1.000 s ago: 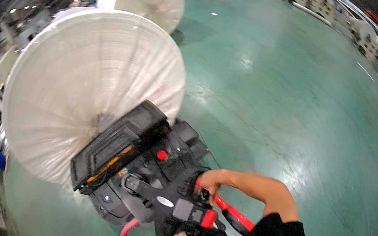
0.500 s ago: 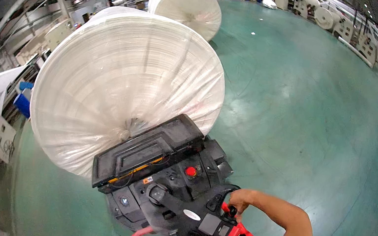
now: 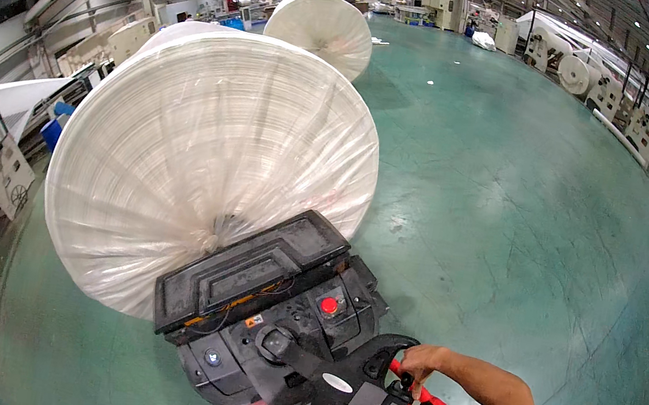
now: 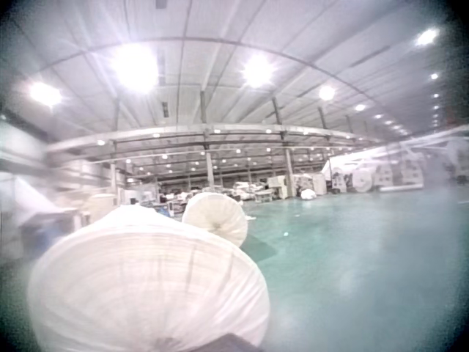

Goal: The person operates a motorized pallet jack by hand, standing on its platform and using the handle controls to navigate through a warehouse containing large rolls of material.

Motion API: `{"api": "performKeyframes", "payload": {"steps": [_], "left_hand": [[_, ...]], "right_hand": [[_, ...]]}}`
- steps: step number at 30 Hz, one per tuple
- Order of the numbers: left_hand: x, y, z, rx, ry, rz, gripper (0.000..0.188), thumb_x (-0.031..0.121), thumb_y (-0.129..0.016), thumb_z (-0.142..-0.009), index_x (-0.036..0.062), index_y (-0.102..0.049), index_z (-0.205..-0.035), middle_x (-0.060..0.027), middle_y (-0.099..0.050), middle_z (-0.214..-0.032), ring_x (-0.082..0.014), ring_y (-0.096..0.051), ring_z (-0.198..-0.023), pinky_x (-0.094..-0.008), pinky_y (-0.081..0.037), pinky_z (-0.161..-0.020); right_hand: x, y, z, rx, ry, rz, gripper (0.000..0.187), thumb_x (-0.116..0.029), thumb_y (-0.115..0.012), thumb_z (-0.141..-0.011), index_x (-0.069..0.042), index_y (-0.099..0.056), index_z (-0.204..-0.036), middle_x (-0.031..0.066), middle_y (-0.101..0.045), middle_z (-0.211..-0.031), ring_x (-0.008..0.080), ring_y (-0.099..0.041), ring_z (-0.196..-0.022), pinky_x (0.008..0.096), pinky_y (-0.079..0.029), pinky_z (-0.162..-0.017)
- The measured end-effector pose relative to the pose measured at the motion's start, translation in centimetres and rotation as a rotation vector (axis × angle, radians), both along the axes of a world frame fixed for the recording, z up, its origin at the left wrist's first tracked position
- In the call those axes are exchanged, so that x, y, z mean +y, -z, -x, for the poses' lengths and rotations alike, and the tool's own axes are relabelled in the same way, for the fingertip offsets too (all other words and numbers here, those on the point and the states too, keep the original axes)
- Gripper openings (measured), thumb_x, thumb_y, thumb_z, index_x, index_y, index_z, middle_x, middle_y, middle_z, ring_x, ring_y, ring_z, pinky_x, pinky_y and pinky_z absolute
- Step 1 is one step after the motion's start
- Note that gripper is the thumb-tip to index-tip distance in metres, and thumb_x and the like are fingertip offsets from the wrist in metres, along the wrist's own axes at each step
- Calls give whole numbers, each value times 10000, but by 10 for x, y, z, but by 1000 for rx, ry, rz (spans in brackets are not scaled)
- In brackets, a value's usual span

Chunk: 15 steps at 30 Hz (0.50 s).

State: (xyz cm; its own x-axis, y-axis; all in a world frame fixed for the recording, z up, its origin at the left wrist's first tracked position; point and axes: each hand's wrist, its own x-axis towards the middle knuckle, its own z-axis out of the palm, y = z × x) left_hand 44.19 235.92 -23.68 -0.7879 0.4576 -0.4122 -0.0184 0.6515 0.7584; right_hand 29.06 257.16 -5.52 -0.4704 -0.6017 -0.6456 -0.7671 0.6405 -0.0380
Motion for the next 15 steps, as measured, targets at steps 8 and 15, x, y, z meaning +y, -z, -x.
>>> {"api": "performKeyframes", "payload": {"steps": [8,15], "left_hand": [[-12,10,26,72,-61,143,532,565,-601,-749,78,-654,-956,-182,-667,-821,-329,-653,-859,-425,-509,-754],[-37,37,20,178,79,-80,527,550,-565,-780,52,-660,-925,-191,-667,-806,-364,-654,-794,-429,-520,-715]], "right_hand": [[-11,1,27,9,37,45,614,-562,-776,-518,-81,-653,-879,164,-653,-809,369,-615,-843,455,-479,-728],[-22,26,24,14,-89,-22,769,-730,-679,-538,-120,-651,-1004,161,-652,-890,384,-596,-874,473,-470,-755]]}}
